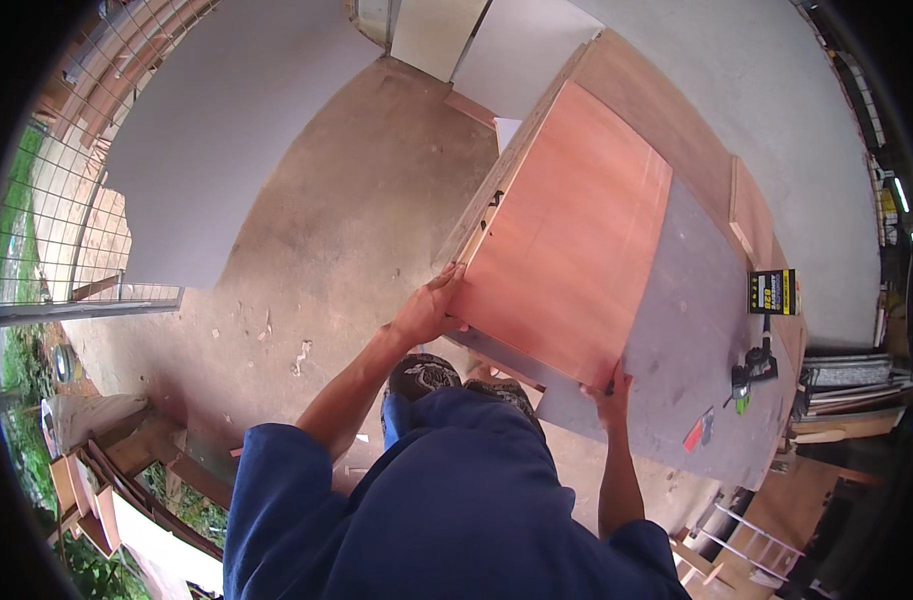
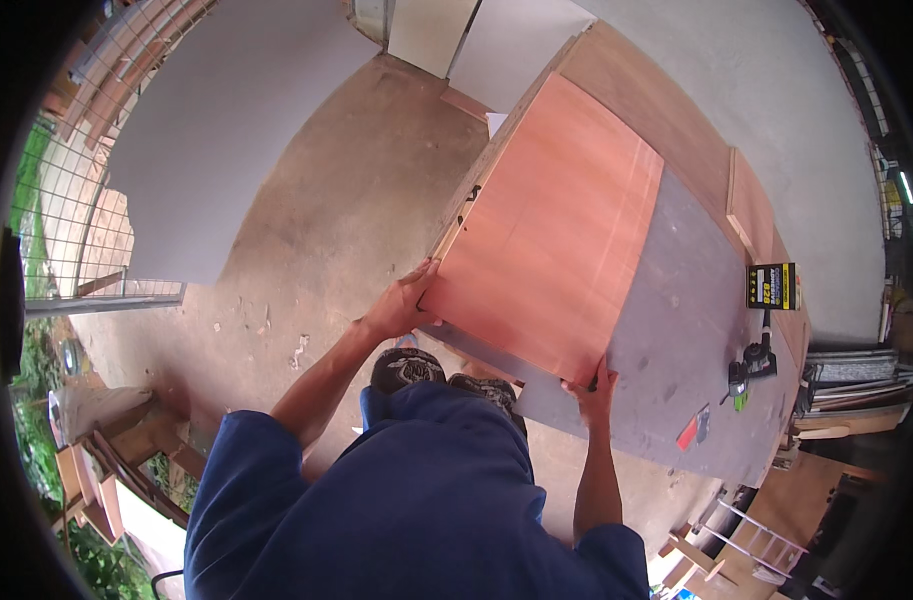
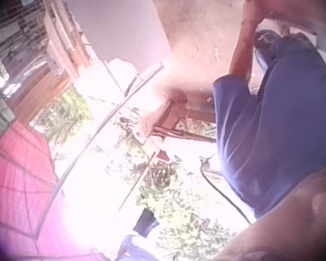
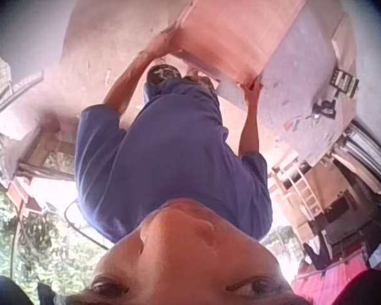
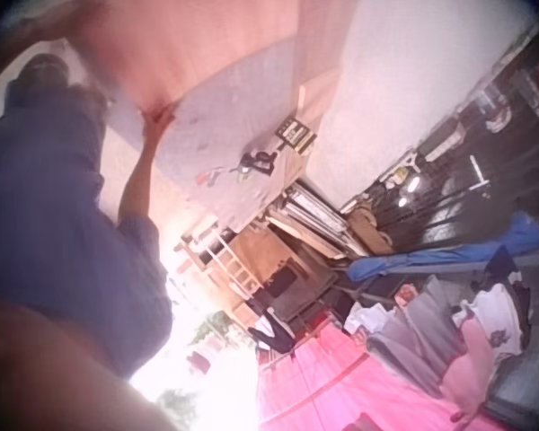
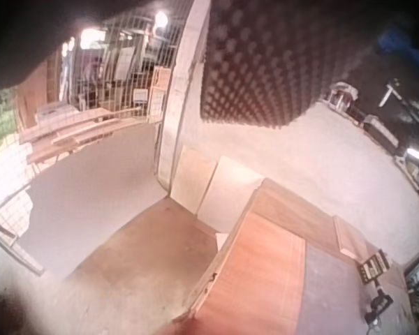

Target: The person measures and marks a large sheet of plywood with a tape measure and pencil, then moves the sheet and a cut plank around the workshop. The person handles the plywood and plank by hand, aligning them on a workbench and marking cut lines.

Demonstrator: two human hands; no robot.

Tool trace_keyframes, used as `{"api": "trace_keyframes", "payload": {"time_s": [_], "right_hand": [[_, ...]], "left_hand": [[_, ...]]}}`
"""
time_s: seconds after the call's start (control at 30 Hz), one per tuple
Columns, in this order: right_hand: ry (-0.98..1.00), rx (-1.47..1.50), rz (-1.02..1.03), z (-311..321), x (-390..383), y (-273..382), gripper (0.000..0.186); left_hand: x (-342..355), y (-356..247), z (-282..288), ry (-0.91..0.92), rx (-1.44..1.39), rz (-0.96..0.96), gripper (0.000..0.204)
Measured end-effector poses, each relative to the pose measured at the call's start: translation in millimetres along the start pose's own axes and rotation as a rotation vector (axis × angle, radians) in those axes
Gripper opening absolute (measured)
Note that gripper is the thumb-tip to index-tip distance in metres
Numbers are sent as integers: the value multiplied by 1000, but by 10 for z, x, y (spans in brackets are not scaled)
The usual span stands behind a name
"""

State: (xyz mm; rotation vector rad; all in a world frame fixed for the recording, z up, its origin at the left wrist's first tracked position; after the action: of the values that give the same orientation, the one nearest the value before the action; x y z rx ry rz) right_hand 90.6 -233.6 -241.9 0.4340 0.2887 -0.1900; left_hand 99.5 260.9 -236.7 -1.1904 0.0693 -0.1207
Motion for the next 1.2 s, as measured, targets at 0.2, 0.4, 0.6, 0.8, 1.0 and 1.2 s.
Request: {"api": "trace_keyframes", "payload": {"time_s": [0.2, 0.4, 0.6, 0.8, 1.0, 1.2], "right_hand": [[-38, -97, 61, -65, 8, -146, 134], [-137, -188, -32, -154, 24, -286, 127], [-177, -195, 53, -113, 29, -240, 119], [-104, -52, 8, -102, 83, -107, 121], [-164, -115, 106, 28, -107, 241, 119], [-233, 29, 185, 193, -162, 283, 113]], "left_hand": [[23, 32, 8, -36, -76, -39, 111], [38, 130, -33, -40, -93, 37, 111], [96, -99, 154, 65, -222, 53, 98], [636, -73, 238, -114, -48, 380, 48], [881, -182, 26, -180, 328, 422, 44], [917, -80, 8, -154, 433, 485, 49]]}}
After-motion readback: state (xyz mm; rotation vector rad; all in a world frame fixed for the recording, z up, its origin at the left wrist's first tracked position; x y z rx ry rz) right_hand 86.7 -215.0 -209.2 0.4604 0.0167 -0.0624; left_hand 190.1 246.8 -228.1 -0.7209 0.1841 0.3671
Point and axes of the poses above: each hand's wrist, its own x-axis towards the middle knuckle, its own z-axis out of the back of the hand, y = z × x, the point moved 9 cm from there along x, towards the middle knuckle, and after that the axes turned 12 degrees about -x, right-handed, at the moved point
